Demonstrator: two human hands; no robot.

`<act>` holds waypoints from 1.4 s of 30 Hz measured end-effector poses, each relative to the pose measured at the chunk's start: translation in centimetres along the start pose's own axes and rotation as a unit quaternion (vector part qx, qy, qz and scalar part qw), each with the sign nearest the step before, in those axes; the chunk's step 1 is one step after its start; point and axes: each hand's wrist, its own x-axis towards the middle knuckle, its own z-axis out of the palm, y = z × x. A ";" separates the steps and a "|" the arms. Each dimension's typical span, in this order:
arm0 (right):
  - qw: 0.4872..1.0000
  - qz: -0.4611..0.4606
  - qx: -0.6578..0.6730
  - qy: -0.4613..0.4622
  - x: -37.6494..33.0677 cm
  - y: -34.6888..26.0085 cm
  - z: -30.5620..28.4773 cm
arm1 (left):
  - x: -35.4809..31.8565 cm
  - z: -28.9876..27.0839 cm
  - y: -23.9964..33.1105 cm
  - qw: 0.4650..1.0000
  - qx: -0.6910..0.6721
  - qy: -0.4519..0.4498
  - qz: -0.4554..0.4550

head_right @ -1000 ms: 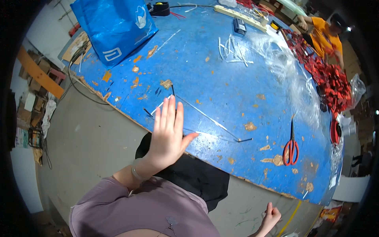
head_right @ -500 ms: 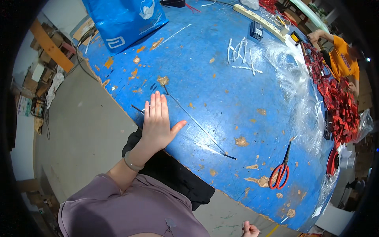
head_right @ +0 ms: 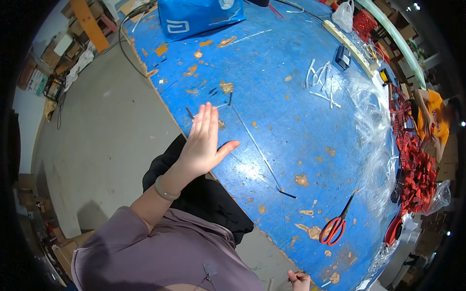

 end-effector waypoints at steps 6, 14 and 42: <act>0.998 0.039 -0.041 0.004 -0.3 -1.0 0.4 | -1.9 -3.7 -1.8 0.968 -0.246 0.040 0.029; 0.999 0.024 -0.024 0.024 -0.9 -2.1 0.4 | 0.2 -5.6 -7.5 0.987 -0.138 0.082 0.001; 0.998 0.041 -0.033 0.036 -0.1 -1.4 1.6 | -0.3 -2.9 1.7 0.995 -0.015 0.000 0.102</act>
